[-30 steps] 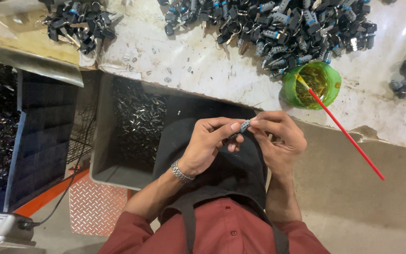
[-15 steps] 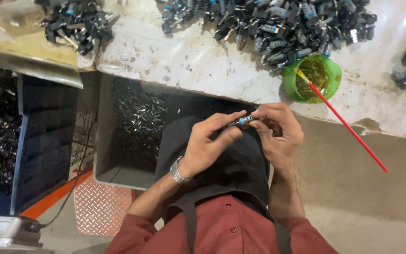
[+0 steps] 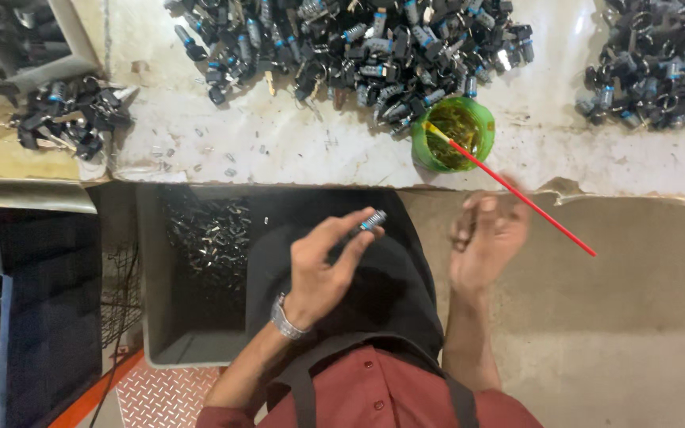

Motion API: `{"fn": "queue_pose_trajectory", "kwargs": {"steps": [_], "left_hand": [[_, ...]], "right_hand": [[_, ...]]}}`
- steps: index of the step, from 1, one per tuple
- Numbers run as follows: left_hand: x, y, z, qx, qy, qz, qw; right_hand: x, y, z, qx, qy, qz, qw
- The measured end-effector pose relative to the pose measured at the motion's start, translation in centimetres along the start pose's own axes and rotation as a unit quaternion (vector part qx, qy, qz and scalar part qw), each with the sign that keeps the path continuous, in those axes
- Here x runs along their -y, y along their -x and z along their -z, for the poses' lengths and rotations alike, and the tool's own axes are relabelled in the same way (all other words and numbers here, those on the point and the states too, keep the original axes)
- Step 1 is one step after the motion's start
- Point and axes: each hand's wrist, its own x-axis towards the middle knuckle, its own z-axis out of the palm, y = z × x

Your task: The person picks small metal padlock parts one at a time from piles on the workbench, holds each part and brushes a liquid from a green cup onto it using a long red-handled brush, then drops the treated parts into a bin below the bench. They occasionally wipe their hands with a cloth and reach into the bin.

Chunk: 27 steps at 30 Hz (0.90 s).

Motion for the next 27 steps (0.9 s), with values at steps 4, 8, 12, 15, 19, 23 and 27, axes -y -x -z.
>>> {"fn": "queue_pose_trajectory", "kwargs": {"steps": [4,8,12,15,19,23,27], "left_hand": [[0.3,-0.2,-0.2,-0.041,0.026,0.034,0.998],[0.2,-0.2,-0.2,-0.083,-0.052,-0.024,0.995],[0.3,-0.4,0.0,-0.108,-0.046,-0.004,0.993],[0.2,-0.5,0.1,-0.101,-0.039,-0.012,0.994],[-0.1,-0.7,0.4,-0.101,-0.048,-0.028,0.993],[-0.3,-1.5,0.5,-0.101,-0.051,-0.046,0.992],[-0.5,-2.2,0.8,-0.104,-0.076,-0.095,0.987]], "right_hand": [[2.4,-1.2,1.0,0.032,0.056,0.133,0.989],[3.7,-1.9,1.5,-0.014,0.047,0.251,0.967],[3.7,-2.1,0.7,0.016,0.176,0.205,0.963],[3.1,-2.4,0.1,0.017,0.104,0.157,0.982],[2.8,-3.0,1.0,0.001,-0.027,0.107,0.994],[2.4,-2.3,2.6,0.017,-0.103,0.048,0.993],[1.7,-0.9,3.1,0.046,-0.172,-0.054,0.983]]}}
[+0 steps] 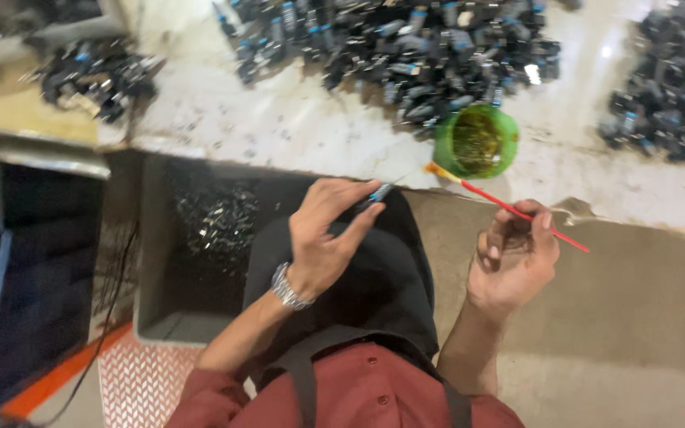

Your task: The person picks small metal padlock parts one at a time from piles on the workbench, holds each part and brushes a liquid from a green cup onto it using a long red-handled brush, then drops the treated parts into a bin below the bench. They occasionally wipe their hands with a cloth and reach into the bin.

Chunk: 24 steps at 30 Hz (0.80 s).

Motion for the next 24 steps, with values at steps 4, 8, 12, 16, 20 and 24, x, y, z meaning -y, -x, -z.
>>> {"fn": "queue_pose_trajectory", "kwargs": {"steps": [4,8,12,16,20,24], "left_hand": [[-0.1,-0.1,0.6,0.002,-0.013,-0.015,1.0],[-0.1,0.0,1.2,-0.005,-0.026,-0.019,0.999],[-0.1,0.1,1.4,-0.008,-0.026,-0.022,0.999],[0.0,0.2,1.4,-0.018,-0.032,-0.022,0.999],[0.2,0.4,1.3,-0.015,-0.023,-0.025,0.999],[-0.1,0.6,1.0,-0.009,-0.014,-0.027,0.999]], "right_hand": [[-0.9,1.1,-0.5,0.007,-0.006,-0.05,0.999],[-1.4,1.9,-1.3,-0.013,0.053,0.001,0.999],[-1.5,2.1,-1.7,0.032,0.103,0.041,0.993],[-1.3,2.3,-1.6,0.016,0.124,0.096,0.988],[-1.6,2.6,-1.1,0.016,0.11,0.096,0.989],[-1.7,1.7,-0.7,0.006,0.122,0.116,0.986]]}}
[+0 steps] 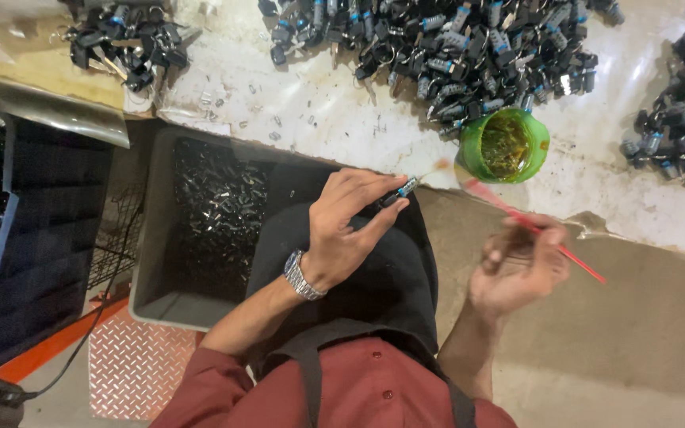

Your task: The person picks small metal padlock parts one at a time from piles on the workbench, holds each part and brushes a liquid from a green cup onto it using a long red-handled brush, then drops the treated parts into a bin below the bench. They occasionally wipe their hands with a cloth and reach into the bin.

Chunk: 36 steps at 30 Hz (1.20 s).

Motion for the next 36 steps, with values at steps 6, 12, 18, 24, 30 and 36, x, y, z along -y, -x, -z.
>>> {"fn": "queue_pose_trajectory", "kwargs": {"steps": [6,12,18,24,30,36], "left_hand": [[0.2,0.7,3.4,-0.07,-0.094,0.043,0.992],[1.4,1.2,5.4,-0.083,-0.248,0.043,0.964],[5.9,-9.4,6.4,-0.028,-0.317,-0.065,0.946],[9.1,-11.6,5.6,0.025,-0.401,0.035,0.915],[7.5,-7.2,5.2,-0.01,-0.347,0.002,0.938],[6.1,-6.8,7.1,-0.024,-0.441,-0.041,0.896]], "right_hand": [[1.0,-2.7,-0.4,-0.025,0.035,0.13,0.991],[0.4,-2.9,-2.7,-0.011,0.197,0.043,0.979],[0.9,-0.7,-1.8,0.056,0.261,0.037,0.963],[1.0,2.2,-5.1,0.254,0.349,0.033,0.902],[-0.5,-0.2,-12.2,0.335,0.572,0.197,0.722],[-1.9,-0.6,-14.7,0.353,0.627,0.221,0.658]]}}
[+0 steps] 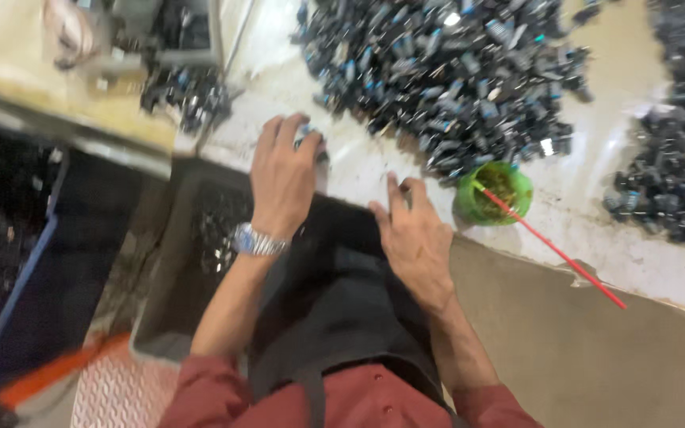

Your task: The person picks small metal padlock parts one at a time from piles on the workbench, holds each part and brushes a liquid from a green cup onto it using a long red-handled brush, then drops the treated parts into a bin below the bench. They occasionally wipe their hands with a cloth and reach into the bin.

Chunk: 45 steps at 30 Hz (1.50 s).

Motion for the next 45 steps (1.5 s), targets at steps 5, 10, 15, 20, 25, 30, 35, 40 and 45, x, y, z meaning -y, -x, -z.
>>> {"fn": "queue_pose_trajectory", "kwargs": {"steps": [5,10,15,20,25,30,35,40,45], "left_hand": [[-2.6,0.3,0.7,-0.022,0.198,0.162,0.967],[-6.3,2.4,1.4,-0.05,0.368,0.248,0.895],[-7.1,4.3,0.5,0.0,0.555,0.279,0.784],[-7.6,6.2,-1.3,0.108,0.672,0.357,0.64],[-9.8,8.3,-3.1,0.177,0.813,0.422,0.36],[-9.7,10.9,-5.5,0.208,0.767,0.497,0.349],[-7.5,13.7,-8.8,0.17,0.787,0.381,0.455],[-4.3,14.5,-10.0,0.265,0.671,0.353,0.596],[-5.1,14.9,-9.1,0.243,0.631,0.391,0.624]], "right_hand": [[-2.2,0.4,0.6,-0.086,-0.083,-0.042,0.992],[-3.3,0.2,1.3,-0.133,-0.125,-0.013,0.983],[-2.9,0.2,1.5,-0.164,-0.255,-0.039,0.952],[-2.8,2.6,1.6,-0.107,-0.499,-0.058,0.858],[-2.7,4.1,1.3,-0.072,-0.668,-0.088,0.735],[-4.0,5.0,3.0,-0.133,-0.499,0.027,0.856],[-4.0,6.0,3.3,-0.012,-0.694,-0.191,0.694],[-4.2,7.2,3.0,-0.055,-0.702,-0.149,0.694],[-4.6,8.0,2.8,-0.051,-0.71,-0.133,0.69]]}}
